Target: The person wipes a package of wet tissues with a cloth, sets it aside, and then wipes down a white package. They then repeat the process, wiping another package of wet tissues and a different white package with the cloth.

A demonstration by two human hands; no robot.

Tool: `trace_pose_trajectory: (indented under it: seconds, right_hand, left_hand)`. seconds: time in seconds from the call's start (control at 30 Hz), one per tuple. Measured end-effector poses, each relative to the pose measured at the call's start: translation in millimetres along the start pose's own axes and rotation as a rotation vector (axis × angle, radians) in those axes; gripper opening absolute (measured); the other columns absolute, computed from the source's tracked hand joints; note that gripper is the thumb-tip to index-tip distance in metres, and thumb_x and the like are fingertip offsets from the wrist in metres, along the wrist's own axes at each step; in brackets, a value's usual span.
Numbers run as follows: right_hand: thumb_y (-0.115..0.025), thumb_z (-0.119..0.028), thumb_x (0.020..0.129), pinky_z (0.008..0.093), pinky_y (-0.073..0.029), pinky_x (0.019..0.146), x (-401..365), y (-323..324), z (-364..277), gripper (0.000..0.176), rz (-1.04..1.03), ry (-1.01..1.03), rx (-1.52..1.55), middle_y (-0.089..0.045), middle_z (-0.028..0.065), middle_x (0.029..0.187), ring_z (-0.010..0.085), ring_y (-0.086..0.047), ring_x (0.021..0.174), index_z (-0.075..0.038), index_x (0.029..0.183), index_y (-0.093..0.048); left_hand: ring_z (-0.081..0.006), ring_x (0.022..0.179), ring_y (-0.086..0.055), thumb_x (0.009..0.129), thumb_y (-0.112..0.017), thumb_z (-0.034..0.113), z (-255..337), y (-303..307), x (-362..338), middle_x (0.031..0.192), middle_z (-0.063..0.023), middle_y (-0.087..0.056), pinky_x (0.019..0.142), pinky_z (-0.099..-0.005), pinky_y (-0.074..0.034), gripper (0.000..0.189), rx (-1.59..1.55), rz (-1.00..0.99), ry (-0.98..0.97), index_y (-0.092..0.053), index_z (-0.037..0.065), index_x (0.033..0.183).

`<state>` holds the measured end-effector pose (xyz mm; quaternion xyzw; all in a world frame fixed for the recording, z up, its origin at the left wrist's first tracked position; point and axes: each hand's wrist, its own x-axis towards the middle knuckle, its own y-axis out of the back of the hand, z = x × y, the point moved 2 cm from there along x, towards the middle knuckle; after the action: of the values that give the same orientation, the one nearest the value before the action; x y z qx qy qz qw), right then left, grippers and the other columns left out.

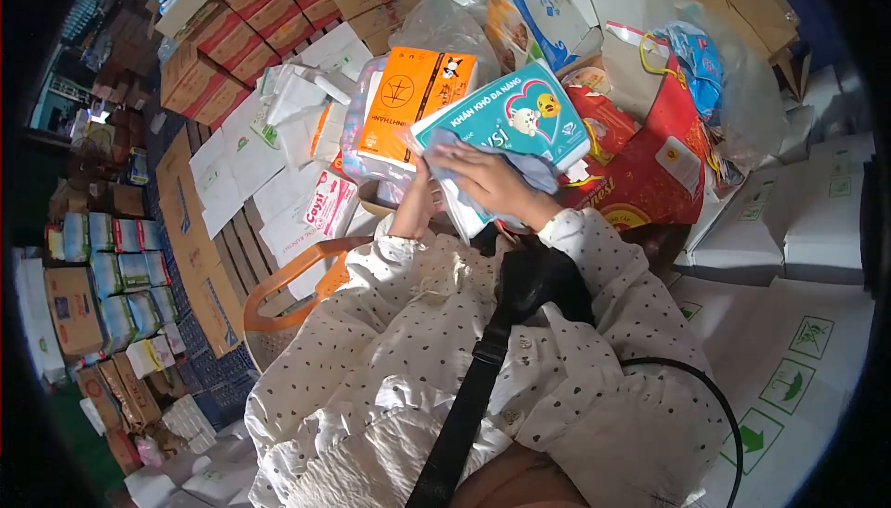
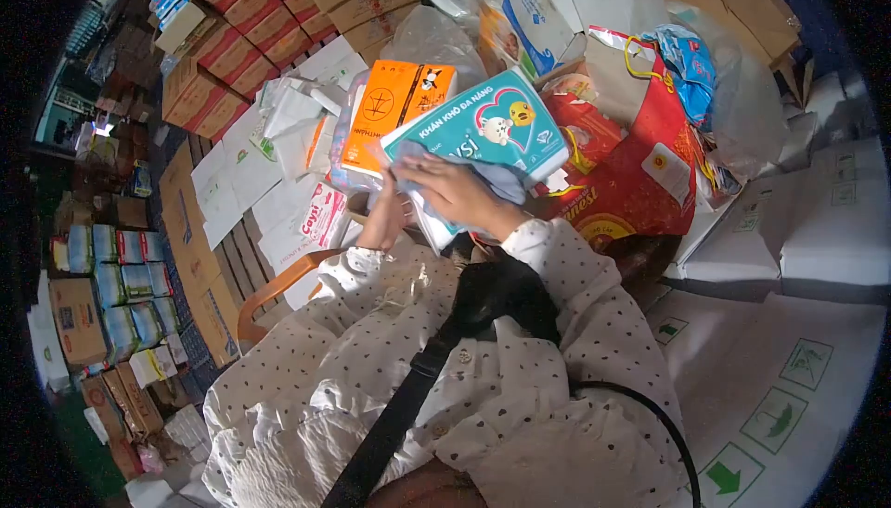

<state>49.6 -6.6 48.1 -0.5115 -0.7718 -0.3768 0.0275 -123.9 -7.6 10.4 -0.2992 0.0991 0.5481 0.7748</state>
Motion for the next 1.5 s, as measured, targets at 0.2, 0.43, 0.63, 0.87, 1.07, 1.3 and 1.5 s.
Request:
trace_pose_trajectory:
  seconds: [0.2, 0.43, 0.63, 0.87, 1.07, 1.3, 1.5]
  right_hand:
    - [-0.049, -0.002, 0.085, 0.0432, -0.035, 0.114, -58.3, 52.0, 4.5, 0.052, -0.065, -0.071, -0.143, -0.054, 0.0151, 0.14, 0.0327, -0.049, 0.132, -0.007, 0.137, -0.054]
    - [-0.048, -0.001, 0.086, 0.0434, -0.036, 0.112, -62.8, 87.1, 100.6, 0.05, 0.432, -0.273, -0.318, -0.054, 0.0181, 0.139, 0.0338, -0.048, 0.132, -0.005, 0.136, -0.053]
    - [-0.052, -0.001, 0.084, 0.0424, -0.046, 0.102, 0.2, 64.9, 83.9, 0.051, 0.373, -0.287, -0.332, -0.059, 0.0181, 0.131, 0.035, -0.056, 0.122, -0.009, 0.135, -0.055]
    - [-0.057, -0.012, 0.087, 0.0435, -0.04, 0.109, 13.8, -16.9, 9.3, 0.049, 0.078, -0.008, -0.269, -0.055, 0.0154, 0.137, 0.0322, -0.05, 0.13, -0.012, 0.136, -0.055]
    - [-0.056, -0.012, 0.087, 0.0449, -0.031, 0.116, -30.6, 2.5, -15.3, 0.052, -0.106, 0.049, -0.234, -0.051, 0.0136, 0.143, 0.031, -0.045, 0.136, -0.012, 0.139, -0.053]
    - [-0.053, -0.007, 0.086, 0.044, -0.034, 0.114, -53.1, 62.2, 42.8, 0.053, 0.212, -0.216, -0.368, -0.05, 0.0163, 0.144, 0.0341, -0.044, 0.136, -0.01, 0.139, -0.052]
    - [-0.049, 0.0, 0.086, 0.042, -0.037, 0.11, -65.6, 65.8, 57.9, 0.052, 0.364, -0.337, -0.174, -0.053, 0.0216, 0.139, 0.039, -0.048, 0.131, -0.006, 0.138, -0.052]
  left_hand:
    - [-0.0282, 0.118, -0.057, 0.096, -0.029, 0.07, -5.8, 6.2, 9.9, 0.133, -0.0187, -0.055, 0.096, -0.0409, -0.049, 0.083, 0.03, -0.018, 0.05, -0.031, 0.006, 0.149]
    - [-0.0226, 0.107, -0.061, 0.099, -0.035, 0.065, -10.0, 11.5, 24.2, 0.128, -0.0148, -0.059, 0.092, -0.0391, -0.049, 0.07, 0.042, -0.001, 0.064, -0.044, 0.009, 0.139]
    - [-0.0214, 0.113, -0.057, 0.099, -0.038, 0.063, -4.4, 8.7, 19.7, 0.127, -0.0099, -0.06, 0.097, -0.041, -0.043, 0.065, 0.056, 0.035, 0.075, -0.047, 0.011, 0.138]
    - [-0.02, 0.114, -0.056, 0.1, -0.04, 0.06, -22.8, 19.2, 21.4, 0.133, -0.0087, -0.055, 0.098, -0.0388, -0.042, 0.062, 0.007, 0.079, 0.041, -0.046, 0.012, 0.138]
    - [-0.0158, 0.102, -0.057, 0.096, -0.045, 0.065, -21.9, 19.7, 15.8, 0.118, -0.0048, -0.06, 0.077, -0.0342, -0.048, 0.065, 0.069, 0.2, 0.022, -0.056, 0.009, 0.128]
    - [-0.0219, 0.112, -0.056, 0.095, -0.061, 0.049, -11.2, 7.9, 8.0, 0.125, -0.0109, -0.057, 0.089, -0.0376, -0.047, 0.066, 0.164, 0.472, -0.103, -0.044, 0.003, 0.138]
    - [-0.0413, 0.14, -0.032, 0.083, -0.068, 0.013, 25.0, -8.7, -46.1, 0.152, -0.028, -0.027, 0.113, -0.0534, -0.028, 0.081, 1.278, 0.406, -0.987, -0.029, 0.014, 0.154]
